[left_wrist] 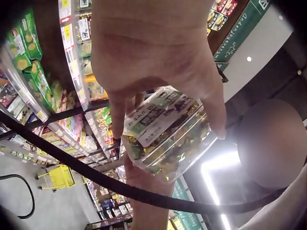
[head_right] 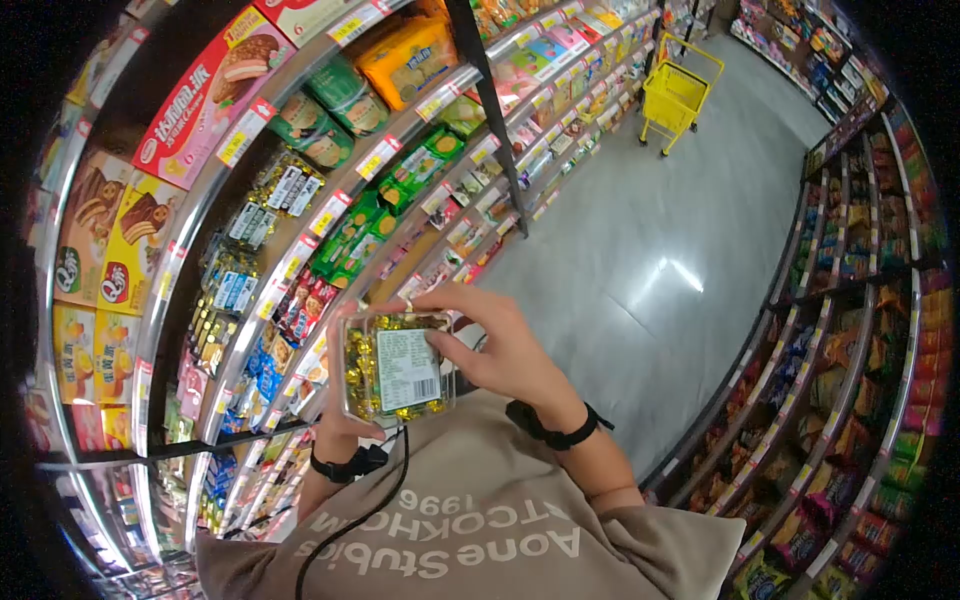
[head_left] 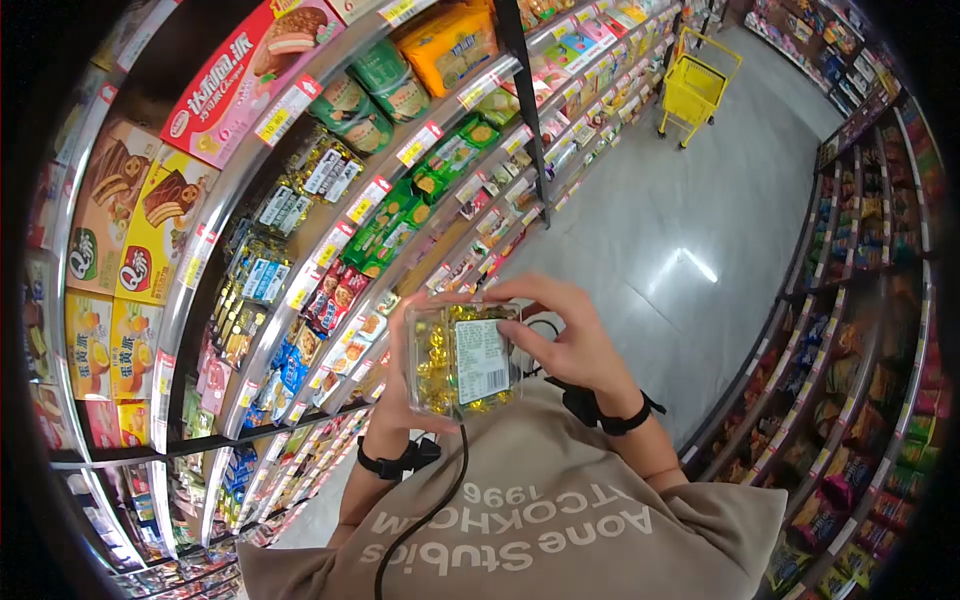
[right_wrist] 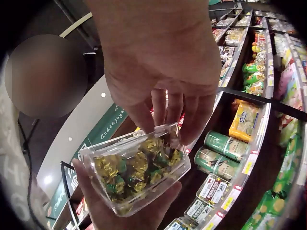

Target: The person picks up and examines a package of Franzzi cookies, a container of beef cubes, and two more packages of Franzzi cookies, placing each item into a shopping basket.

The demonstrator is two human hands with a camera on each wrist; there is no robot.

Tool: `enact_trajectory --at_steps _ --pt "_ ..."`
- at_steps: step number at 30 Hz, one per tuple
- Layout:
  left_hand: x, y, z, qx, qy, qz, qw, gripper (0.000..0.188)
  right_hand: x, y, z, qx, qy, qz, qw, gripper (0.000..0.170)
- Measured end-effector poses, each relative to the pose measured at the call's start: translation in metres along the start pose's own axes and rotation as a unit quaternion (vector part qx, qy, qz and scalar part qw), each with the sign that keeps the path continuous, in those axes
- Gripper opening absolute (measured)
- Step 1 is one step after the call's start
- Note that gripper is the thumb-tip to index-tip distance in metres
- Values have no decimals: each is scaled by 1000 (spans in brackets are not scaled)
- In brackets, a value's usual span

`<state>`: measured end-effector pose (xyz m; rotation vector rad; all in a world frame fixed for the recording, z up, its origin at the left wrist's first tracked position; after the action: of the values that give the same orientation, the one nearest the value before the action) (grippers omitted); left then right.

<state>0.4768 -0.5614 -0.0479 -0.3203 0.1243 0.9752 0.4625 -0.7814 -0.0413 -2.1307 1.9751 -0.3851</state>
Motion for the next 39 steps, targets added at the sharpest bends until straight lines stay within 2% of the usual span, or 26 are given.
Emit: enact_trajectory --at_steps 3,7,10,18,22,26,28,31,39 --pt "11 2 -2 -13 -11 -13 1000 145 -3 -4 3 4 9 -7 1000 37" --pt "18 10 2 1 4 21 1000 145 -14 -13 1 -24 -17 -15 999 35" --pt "24 13 7 -14 -9 20 1000 144 -24 -19 3 16 2 -19 1000 35" --pt "51 31 3 -45 12 21 999 142 -49 -30 4 41 54 -31 997 31" --pt "71 41 -4 -11 58 66 996 140 -65 -34 4 91 126 -10 988 28" --pt "80 40 2 -13 92 67 993 138 -79 -41 0 128 160 2 979 25" --pt "83 35 14 -27 78 68 994 136 -87 -43 -3 119 170 -4 978 25" --pt "100 37 25 -1 110 33 993 138 -102 -54 -15 119 174 -4 977 26" --pt "147 53 24 -68 64 36 995 139 -140 -79 -40 125 220 -27 967 24"
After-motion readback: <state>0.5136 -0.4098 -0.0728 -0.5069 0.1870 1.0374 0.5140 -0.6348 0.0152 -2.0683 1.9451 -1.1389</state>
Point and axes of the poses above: each hand's wrist, its own y-axis away from the middle knuckle, its own x-axis out of the back of the hand, z = x × y, the point moved 2 cm from there along -y, towards the middle knuckle, and after that the axes turned 3 degrees about y, right-handed, at the moved point
